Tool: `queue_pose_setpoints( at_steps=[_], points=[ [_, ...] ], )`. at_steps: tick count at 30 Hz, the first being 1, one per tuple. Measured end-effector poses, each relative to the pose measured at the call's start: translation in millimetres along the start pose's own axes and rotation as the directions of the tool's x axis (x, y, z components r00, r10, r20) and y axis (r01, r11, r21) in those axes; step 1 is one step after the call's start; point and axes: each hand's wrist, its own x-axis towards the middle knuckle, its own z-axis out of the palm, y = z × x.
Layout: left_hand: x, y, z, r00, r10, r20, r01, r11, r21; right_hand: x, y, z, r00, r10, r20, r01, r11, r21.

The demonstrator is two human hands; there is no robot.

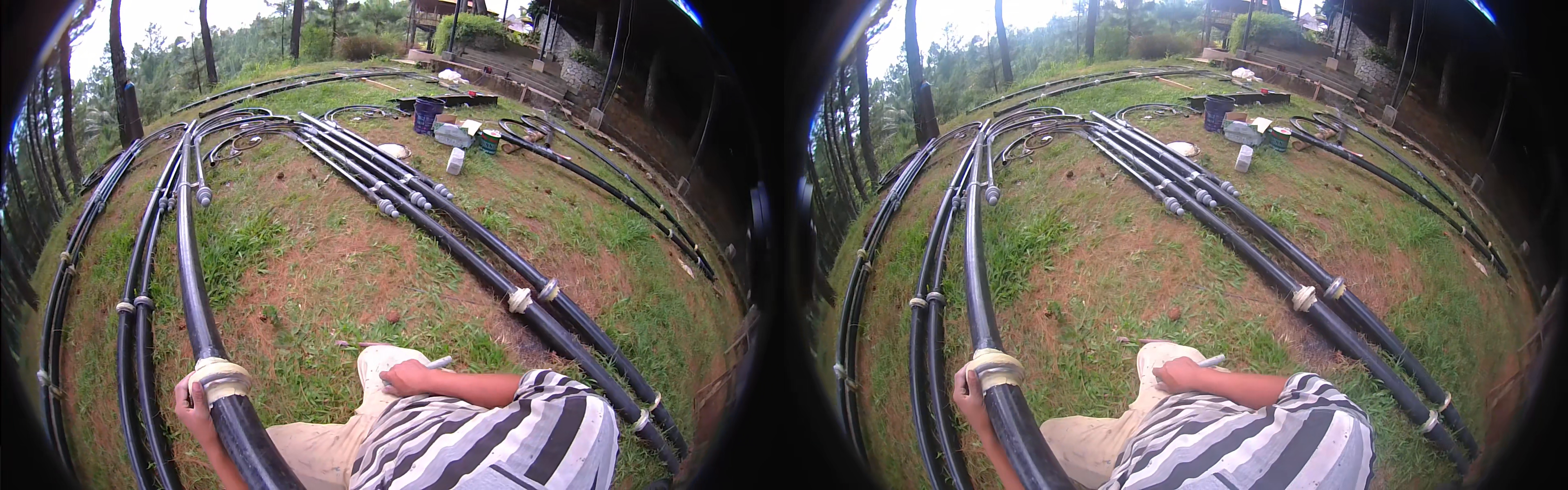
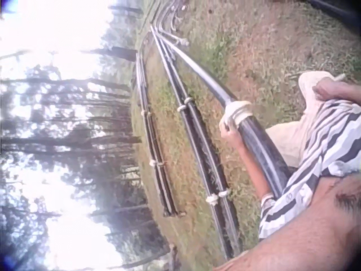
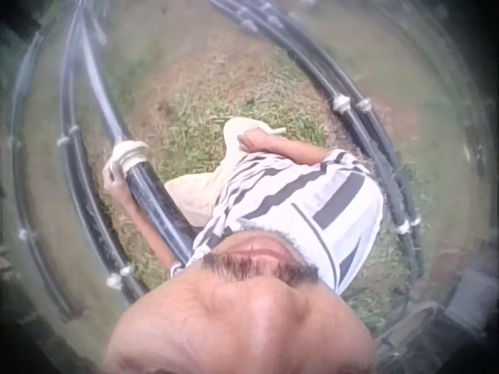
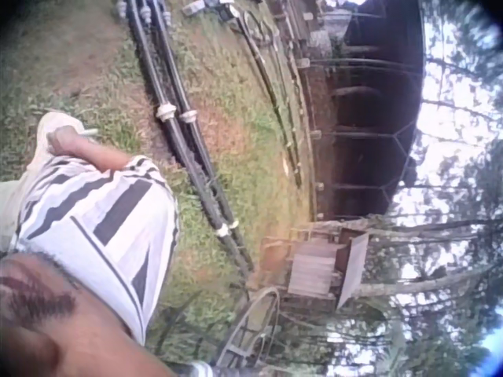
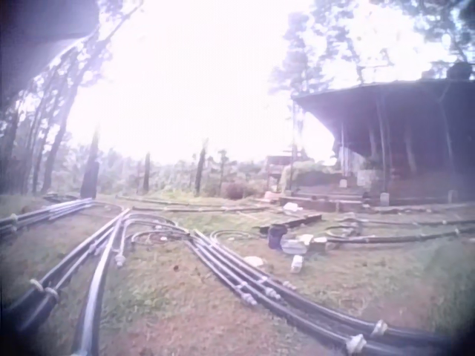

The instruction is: The person sands the joint of a black pipe using sandpaper, first wiping it with a cloth and then repeatedly rubbing the sanding paper around the diameter of the joint.

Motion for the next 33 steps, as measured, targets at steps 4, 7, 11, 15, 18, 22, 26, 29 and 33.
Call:
queue_pose_setpoints(
  at_steps=[4,7,11,15,18,22,26,29,33],
  points=[
    [-1.2,-5.6,-3.4,0.999,-0.046,-0.004,0.046,0.999,-0.03,0.6,13.1,15.2,0.998,0.061,-0.028,-0.059,0.997,0.055],
    [-1.5,4.7,-3.3,0.997,-0.064,-0.034,0.064,0.998,-0.006,1.0,14.5,10.7,0.997,0.071,-0.034,-0.069,0.996,0.058],
    [-3.9,-11.6,-7.8,0.995,-0.095,0.028,0.096,0.995,-0.033,-3.1,14.5,10.3,0.996,0.081,-0.04,-0.079,0.995,0.056],
    [-7.1,-26.0,-6.9,0.998,-0.06,0.01,0.061,0.994,-0.092,-5.9,13.5,8.2,0.993,0.105,-0.048,-0.101,0.992,0.08],
    [-8.6,-32.0,-7.1,0.998,-0.059,-0.011,0.058,0.994,-0.089,-10.7,9.1,4.3,0.992,0.117,-0.037,-0.114,0.99,0.083],
    [-12.0,-41.4,-8.2,0.99,-0.141,0.008,0.14,0.968,-0.207,-14.7,13.2,4.0,0.99,0.137,-0.033,-0.133,0.986,0.105],
    [-12.7,-39.0,-8.9,0.99,-0.137,0.022,0.136,0.934,-0.331,-5.1,10.1,-2.1,0.991,0.135,0.005,-0.135,0.987,0.092],
    [-15.3,-35.7,-7.7,0.981,-0.192,0.008,0.166,0.83,-0.532,3.0,6.2,-7.3,0.994,0.106,-0.024,-0.104,0.991,0.084],
    [-14.3,-6.6,16.3,0.97,-0.241,0.04,0.214,0.756,-0.618,-3.2,16.3,-2.7,0.986,0.13,-0.103,-0.128,0.992,0.02]
  ],
)
